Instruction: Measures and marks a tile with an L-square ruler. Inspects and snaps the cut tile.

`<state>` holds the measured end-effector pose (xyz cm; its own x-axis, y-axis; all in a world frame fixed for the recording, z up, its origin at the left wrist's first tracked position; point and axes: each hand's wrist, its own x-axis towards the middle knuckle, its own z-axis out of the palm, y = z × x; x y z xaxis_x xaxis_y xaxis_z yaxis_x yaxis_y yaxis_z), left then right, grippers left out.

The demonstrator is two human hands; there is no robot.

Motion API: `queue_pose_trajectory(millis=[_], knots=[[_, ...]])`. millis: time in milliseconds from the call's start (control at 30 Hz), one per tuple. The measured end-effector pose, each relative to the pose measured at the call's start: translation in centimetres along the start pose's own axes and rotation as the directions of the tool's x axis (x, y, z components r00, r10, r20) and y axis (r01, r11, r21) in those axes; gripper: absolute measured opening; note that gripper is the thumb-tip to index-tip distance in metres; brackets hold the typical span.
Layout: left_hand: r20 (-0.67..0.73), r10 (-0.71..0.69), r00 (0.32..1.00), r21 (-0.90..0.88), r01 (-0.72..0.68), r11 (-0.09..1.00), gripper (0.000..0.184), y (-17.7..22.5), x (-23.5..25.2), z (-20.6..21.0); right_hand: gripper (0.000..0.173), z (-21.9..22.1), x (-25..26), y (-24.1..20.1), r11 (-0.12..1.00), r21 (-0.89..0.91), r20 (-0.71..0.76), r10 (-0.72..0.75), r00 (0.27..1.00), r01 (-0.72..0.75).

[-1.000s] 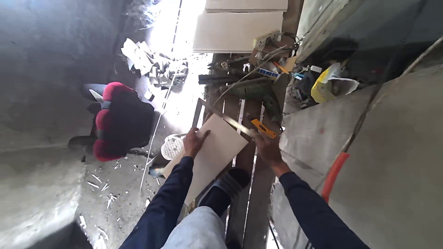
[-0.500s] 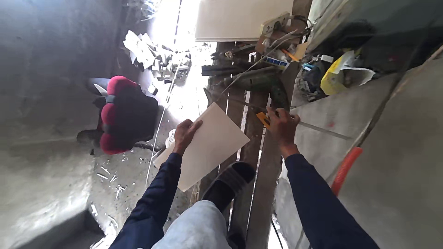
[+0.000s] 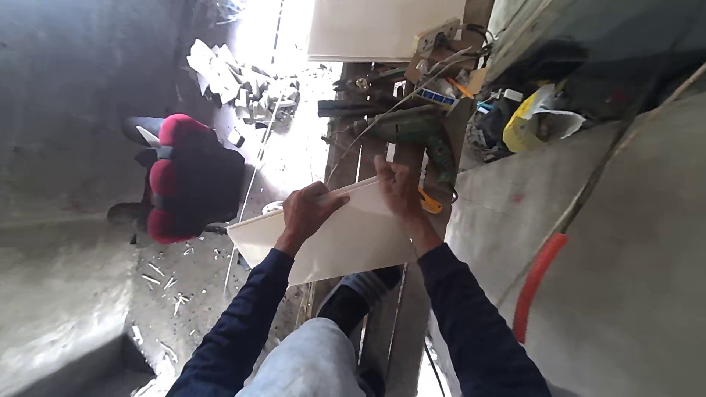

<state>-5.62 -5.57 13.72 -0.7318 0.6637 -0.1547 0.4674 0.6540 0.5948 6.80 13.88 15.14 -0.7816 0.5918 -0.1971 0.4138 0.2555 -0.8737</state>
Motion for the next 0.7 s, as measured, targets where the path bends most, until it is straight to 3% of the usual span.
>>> queue_pose_trajectory(millis=[100,200,300,433,567,633,700], knots=[[0.038,0.043,0.998,-0.032,-0.042,0.999,0.048,0.2,0.2,-0.3,0.053,-0.4,1.6,1.8,0.952,0.270,0.137,0.106,0.985,-0.140],[0.076,0.054,0.996,-0.059,-0.050,0.997,0.048,0.5,0.6,-0.5,0.048,-1.5,0.8,1.2,0.873,0.430,0.224,0.146,0.964,-0.232],[0.099,0.066,0.993,-0.077,-0.058,0.995,0.050,0.9,0.9,-0.6,0.056,-3.0,-1.8,-0.9,0.867,0.375,0.234,0.256,0.938,-0.330],[0.150,0.079,0.985,-0.217,-0.045,0.975,0.049,0.9,1.5,-0.5,0.062,-3.8,-2.6,-1.7,0.771,0.465,0.318,0.313,0.895,-0.435],[0.082,-0.006,0.997,-0.203,0.023,0.979,0.050,0.5,4.2,-2.6,0.078,-4.0,-3.5,-0.4,0.885,0.225,0.218,0.362,0.906,-0.408],[0.043,-0.011,0.999,-0.232,0.021,0.973,0.051,0.3,5.4,-3.3,0.075,-3.7,-4.1,0.2,0.856,0.258,0.238,0.394,0.888,-0.449],[0.043,0.014,0.999,-0.311,0.000,0.950,0.046,0.8,5.8,-3.3,0.063,-3.4,-5.4,-0.2,0.788,0.409,0.235,0.397,0.887,-0.461]])
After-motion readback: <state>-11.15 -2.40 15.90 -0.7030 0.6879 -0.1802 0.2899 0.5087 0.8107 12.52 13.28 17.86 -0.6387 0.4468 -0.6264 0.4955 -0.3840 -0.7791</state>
